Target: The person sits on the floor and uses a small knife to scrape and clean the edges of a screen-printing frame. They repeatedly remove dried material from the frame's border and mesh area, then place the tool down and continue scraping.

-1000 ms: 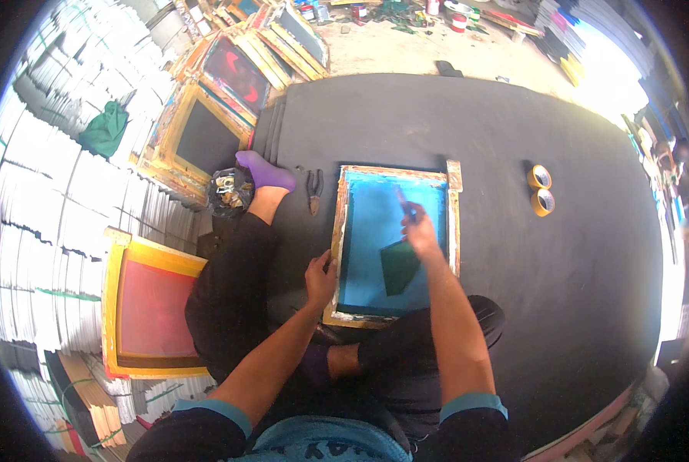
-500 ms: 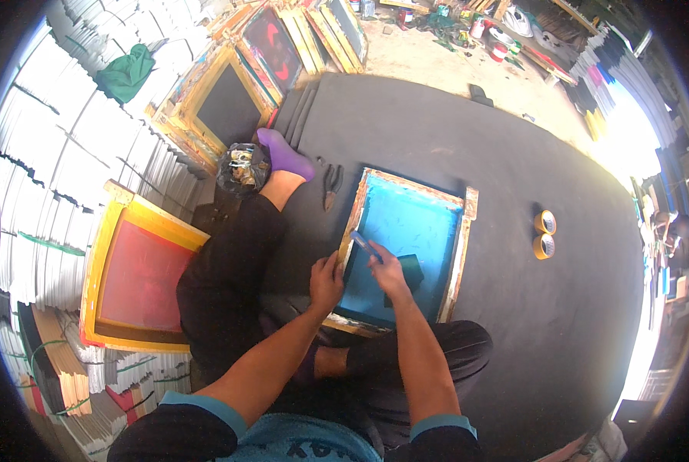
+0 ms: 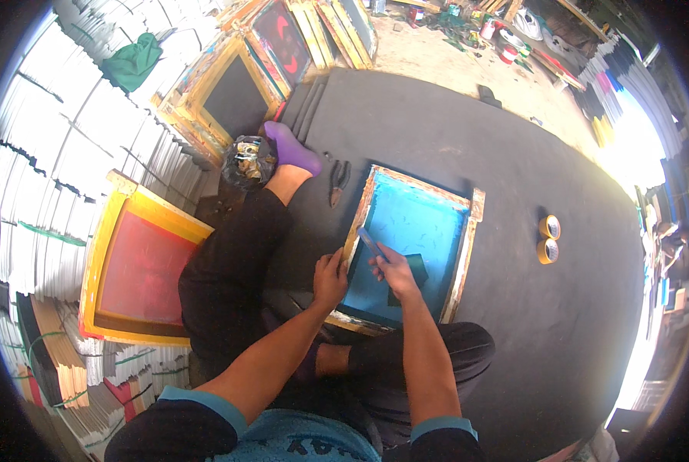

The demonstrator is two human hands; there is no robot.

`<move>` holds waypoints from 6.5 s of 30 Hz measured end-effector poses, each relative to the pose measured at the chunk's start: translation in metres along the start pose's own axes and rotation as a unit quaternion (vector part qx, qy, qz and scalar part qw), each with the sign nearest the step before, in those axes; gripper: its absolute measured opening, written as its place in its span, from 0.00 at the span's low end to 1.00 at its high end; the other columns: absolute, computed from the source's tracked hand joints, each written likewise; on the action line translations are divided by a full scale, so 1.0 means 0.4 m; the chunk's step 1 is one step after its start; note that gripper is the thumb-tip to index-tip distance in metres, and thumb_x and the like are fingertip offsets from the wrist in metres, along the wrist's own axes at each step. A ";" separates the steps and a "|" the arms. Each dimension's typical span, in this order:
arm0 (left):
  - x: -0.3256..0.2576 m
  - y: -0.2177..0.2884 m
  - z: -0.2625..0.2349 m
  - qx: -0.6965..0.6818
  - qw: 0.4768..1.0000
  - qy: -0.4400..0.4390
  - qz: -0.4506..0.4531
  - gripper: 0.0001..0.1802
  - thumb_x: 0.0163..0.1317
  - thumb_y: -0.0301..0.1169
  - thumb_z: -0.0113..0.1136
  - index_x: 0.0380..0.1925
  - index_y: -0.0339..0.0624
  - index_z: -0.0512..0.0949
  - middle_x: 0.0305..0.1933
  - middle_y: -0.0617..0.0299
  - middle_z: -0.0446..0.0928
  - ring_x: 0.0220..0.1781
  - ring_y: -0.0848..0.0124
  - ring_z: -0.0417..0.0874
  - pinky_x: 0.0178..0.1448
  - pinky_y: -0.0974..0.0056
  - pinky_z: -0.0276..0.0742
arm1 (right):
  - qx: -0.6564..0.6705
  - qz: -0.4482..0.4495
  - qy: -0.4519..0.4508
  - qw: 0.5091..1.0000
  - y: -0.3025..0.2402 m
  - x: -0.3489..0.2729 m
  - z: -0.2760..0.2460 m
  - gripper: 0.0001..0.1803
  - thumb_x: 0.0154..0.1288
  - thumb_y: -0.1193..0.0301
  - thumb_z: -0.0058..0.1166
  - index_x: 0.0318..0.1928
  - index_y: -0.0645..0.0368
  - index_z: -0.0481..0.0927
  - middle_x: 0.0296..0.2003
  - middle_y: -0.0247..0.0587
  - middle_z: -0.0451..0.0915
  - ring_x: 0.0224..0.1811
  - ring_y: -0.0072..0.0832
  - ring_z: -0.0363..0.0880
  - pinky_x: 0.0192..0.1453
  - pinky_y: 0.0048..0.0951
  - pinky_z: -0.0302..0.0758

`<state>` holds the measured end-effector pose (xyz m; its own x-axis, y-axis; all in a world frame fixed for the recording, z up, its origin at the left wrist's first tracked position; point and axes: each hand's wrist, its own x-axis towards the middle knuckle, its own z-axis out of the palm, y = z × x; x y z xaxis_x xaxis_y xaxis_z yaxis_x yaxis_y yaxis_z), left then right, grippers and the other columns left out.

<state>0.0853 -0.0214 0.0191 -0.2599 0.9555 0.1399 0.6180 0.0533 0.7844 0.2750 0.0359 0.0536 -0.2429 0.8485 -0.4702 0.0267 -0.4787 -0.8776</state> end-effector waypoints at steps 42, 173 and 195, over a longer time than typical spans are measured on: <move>0.001 -0.024 0.012 -0.014 1.000 -0.001 -0.014 0.20 0.73 0.32 0.58 0.62 0.38 0.79 0.54 0.47 0.79 0.55 0.48 0.78 0.62 0.49 0.75 | -0.196 -0.027 0.068 0.978 -0.012 0.053 -0.021 0.19 0.74 0.72 0.54 0.62 0.54 0.85 0.25 0.32 0.77 0.29 0.20 0.73 0.37 0.28 0.73; 0.117 -0.048 -0.036 -0.109 0.992 0.000 -0.064 0.13 0.68 0.33 0.65 0.44 0.32 0.86 0.39 0.49 0.88 0.41 0.60 0.90 0.48 0.60 0.82 | -0.174 -0.094 0.215 0.956 0.027 0.036 0.077 0.15 0.71 0.66 0.61 0.56 0.49 0.88 0.46 0.52 0.89 0.48 0.45 0.89 0.55 0.37 0.81; 0.119 -0.055 -0.054 -0.131 0.988 0.004 -0.083 0.13 0.69 0.33 0.65 0.45 0.34 0.86 0.37 0.56 0.87 0.37 0.70 0.86 0.46 0.64 0.80 | -0.163 -0.087 0.210 0.960 0.056 0.044 0.088 0.15 0.72 0.66 0.60 0.56 0.51 0.88 0.41 0.53 0.89 0.41 0.40 0.88 0.51 0.36 0.80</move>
<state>0.0431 0.0168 0.0215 -0.3487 0.9372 0.0001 0.3528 0.1311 0.9265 0.2370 0.0323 0.0289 0.1402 0.9580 -0.2503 0.3405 -0.2840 -0.8964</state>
